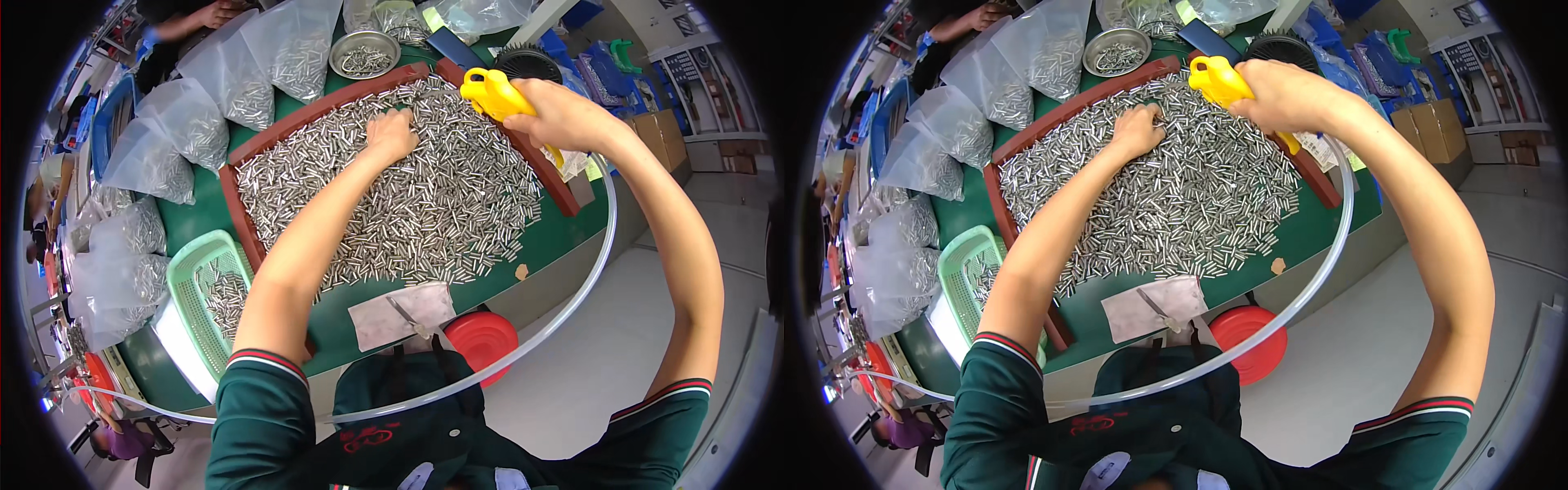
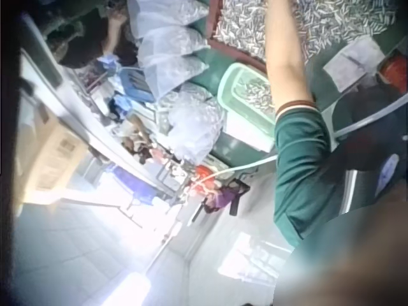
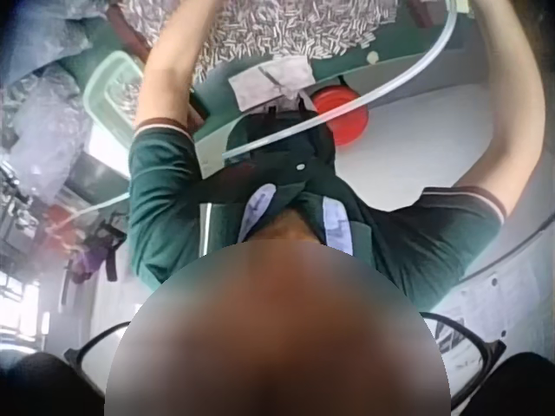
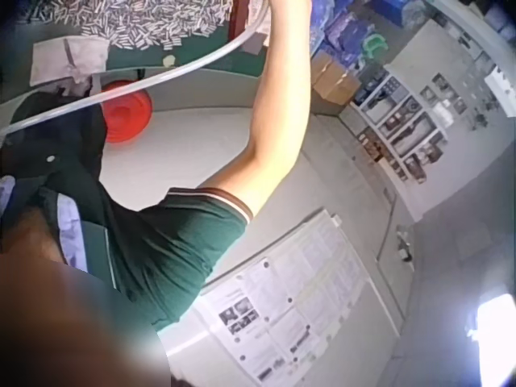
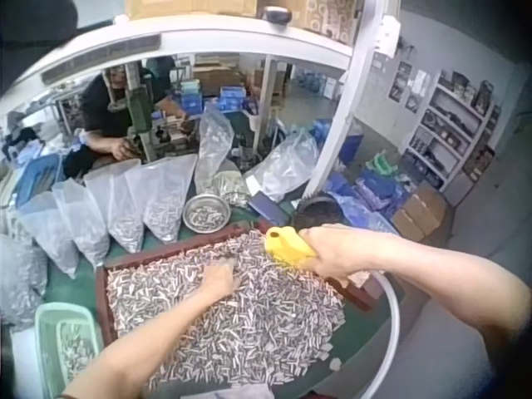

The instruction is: Inspecting and sorting small metal pins at a factory workbench using a compressed air duster.

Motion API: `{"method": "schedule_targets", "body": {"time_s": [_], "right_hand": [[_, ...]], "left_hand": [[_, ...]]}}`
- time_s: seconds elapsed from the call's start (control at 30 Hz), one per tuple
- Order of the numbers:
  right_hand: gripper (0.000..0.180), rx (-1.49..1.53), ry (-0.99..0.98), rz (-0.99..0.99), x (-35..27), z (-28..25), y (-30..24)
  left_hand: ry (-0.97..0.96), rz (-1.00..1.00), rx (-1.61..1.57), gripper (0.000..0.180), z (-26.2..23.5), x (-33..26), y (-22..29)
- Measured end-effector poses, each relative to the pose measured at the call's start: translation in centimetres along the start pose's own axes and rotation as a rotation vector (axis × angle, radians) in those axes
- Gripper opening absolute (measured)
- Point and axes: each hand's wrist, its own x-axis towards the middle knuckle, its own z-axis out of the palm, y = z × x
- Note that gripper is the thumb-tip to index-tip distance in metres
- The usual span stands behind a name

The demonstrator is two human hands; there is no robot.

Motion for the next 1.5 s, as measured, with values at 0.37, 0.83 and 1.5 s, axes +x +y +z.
{"method": "schedule_targets", "body": {"time_s": [0.37,0.83,1.5], "right_hand": [[0.032,-0.134,-0.033,-0.028,2.5,-0.1,-1.0],[0.033,-0.183,0.023,-0.012,-0.6,0.3,-0.3],[0.032,-0.205,0.0,0.016,-3.4,0.2,0.9]], "left_hand": [[0.223,0.085,0.041,0.04,-3.5,-0.7,-5.6],[0.083,-0.015,0.054,0.048,0.0,3.0,-1.2],[-0.206,0.386,0.211,0.108,-2.7,-7.0,0.8]]}}
